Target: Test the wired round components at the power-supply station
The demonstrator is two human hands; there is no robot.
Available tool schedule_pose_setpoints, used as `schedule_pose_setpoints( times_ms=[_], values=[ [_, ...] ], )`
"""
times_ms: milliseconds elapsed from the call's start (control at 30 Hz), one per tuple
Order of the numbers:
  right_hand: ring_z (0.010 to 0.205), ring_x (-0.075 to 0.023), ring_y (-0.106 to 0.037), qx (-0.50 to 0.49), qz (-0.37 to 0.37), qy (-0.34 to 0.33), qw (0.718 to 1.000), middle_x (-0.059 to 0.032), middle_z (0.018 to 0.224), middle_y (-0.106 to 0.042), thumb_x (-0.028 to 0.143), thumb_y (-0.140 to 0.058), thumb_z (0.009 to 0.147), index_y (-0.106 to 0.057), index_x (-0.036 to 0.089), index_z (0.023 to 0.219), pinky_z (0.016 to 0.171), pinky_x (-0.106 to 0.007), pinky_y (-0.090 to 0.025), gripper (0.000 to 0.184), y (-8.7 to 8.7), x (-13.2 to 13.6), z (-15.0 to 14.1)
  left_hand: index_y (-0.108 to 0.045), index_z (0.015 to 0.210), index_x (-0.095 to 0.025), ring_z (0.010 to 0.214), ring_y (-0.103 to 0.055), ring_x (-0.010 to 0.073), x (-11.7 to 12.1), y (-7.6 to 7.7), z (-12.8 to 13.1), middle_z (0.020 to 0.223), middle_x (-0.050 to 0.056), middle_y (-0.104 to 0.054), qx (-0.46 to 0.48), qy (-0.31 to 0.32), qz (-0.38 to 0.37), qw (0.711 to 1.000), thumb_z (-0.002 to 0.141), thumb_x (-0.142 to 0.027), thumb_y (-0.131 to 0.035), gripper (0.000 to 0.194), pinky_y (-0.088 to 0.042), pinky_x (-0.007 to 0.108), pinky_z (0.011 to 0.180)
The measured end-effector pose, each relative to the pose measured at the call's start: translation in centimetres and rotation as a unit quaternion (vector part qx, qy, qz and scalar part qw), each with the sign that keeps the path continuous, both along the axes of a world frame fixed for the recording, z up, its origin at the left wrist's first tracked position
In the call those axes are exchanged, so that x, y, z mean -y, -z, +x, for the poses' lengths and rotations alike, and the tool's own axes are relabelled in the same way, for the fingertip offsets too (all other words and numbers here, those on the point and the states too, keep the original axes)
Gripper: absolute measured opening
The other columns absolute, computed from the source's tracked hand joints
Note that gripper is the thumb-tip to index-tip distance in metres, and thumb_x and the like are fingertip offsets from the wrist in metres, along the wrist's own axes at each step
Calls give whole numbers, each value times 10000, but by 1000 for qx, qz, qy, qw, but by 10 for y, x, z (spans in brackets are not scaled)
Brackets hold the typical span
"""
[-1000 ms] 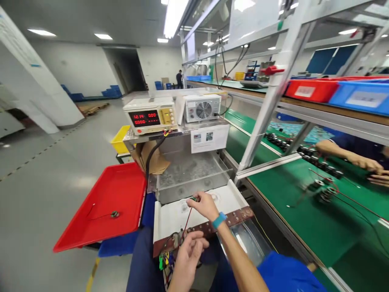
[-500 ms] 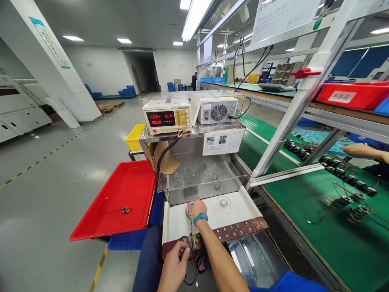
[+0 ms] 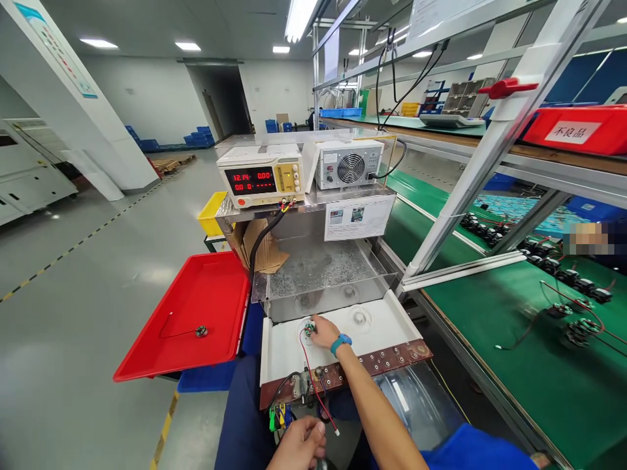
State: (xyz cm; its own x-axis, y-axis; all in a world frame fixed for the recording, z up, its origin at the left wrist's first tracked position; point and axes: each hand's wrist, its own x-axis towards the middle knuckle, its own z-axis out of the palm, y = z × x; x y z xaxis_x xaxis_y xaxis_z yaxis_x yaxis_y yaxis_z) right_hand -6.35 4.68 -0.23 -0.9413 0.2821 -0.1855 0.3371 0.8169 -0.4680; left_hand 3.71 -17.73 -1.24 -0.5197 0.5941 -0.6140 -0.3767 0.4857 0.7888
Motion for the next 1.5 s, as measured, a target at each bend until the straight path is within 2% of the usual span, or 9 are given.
schedule_pose_setpoints(
  times_ms=[100,200,267,500,667,900,1000,1167,1500],
  values=[
    [908,-205,-636,-24,-17,-42,999,-80,1129,-666,269,-623,777,-557,193,1235,763,-269,-415,469,5,-3,3,-606,900,-194,761,-654,199,-16,4,10,847,78,-697,70,-42,47,996,515,-822,-655,738,-436,270,580],
    [899,-199,-626,-38,-16,-32,999,-70,1109,-663,366,-639,803,-582,202,1179,762,-270,-410,415,7,-2,3,-597,940,-189,827,-676,202,-25,-9,11,937,99,-712,147,-65,106,981,551,-752,-712,695,-493,290,664],
    [909,-203,-623,-37,-2,-33,999,-68,1080,-667,403,-621,829,-604,205,1118,766,-274,-402,350,8,-1,2,-593,875,-173,788,-687,197,-28,-21,11,876,93,-718,168,-71,135,974,582,-700,-740,621,-499,283,652],
    [898,-208,-626,-14,28,-26,999,-74,1068,-671,437,-608,847,-600,207,1061,723,-275,-375,314,9,0,-2,-572,851,-160,610,-685,162,-33,-70,-3,744,62,-709,157,-88,181,967,682,-639,-713,527,-470,223,489],
    [911,-206,-628,-1,15,-26,1000,-56,982,-695,415,-616,850,-582,215,1052,700,-269,-351,287,6,-1,-2,-656,846,-110,627,-666,131,-47,-90,-43,781,90,-723,85,-118,194,970,645,-590,-772,534,-537,245,598],
    [922,-211,-637,-4,-4,-13,1000,-68,984,-706,401,-622,843,-546,210,1099,708,-269,-350,328,9,0,-3,-666,845,-115,765,-705,199,-65,-80,-85,776,81,-715,1,-85,149,985,553,-643,-786,616,-576,341,782],
    [920,-218,-641,-5,-8,-14,1000,-81,988,-709,413,-615,842,-542,201,1113,713,-273,-359,352,12,-1,-4,-655,888,-127,737,-688,203,-69,-72,-94,726,62,-693,-103,-37,108,988,659,-652,-673,573,-559,333,704],
    [945,-230,-645,0,2,-11,1000,-85,1010,-712,432,-596,840,-546,206,1137,736,-279,-374,376,14,-2,-4,-703,816,-143,693,-616,176,-72,-61,-105,745,53,-703,-226,4,63,972,708,-468,-655,345,-463,282,666],
    [942,-236,-650,-8,12,-1,1000,-73,992,-718,469,-604,816,-560,208,1107,732,-284,-374,393,11,-2,-3,-588,574,-186,625,-577,171,-72,-42,-107,613,43,-662,-293,42,7,955,723,-468,-596,319,-404,271,640]
  ],
)
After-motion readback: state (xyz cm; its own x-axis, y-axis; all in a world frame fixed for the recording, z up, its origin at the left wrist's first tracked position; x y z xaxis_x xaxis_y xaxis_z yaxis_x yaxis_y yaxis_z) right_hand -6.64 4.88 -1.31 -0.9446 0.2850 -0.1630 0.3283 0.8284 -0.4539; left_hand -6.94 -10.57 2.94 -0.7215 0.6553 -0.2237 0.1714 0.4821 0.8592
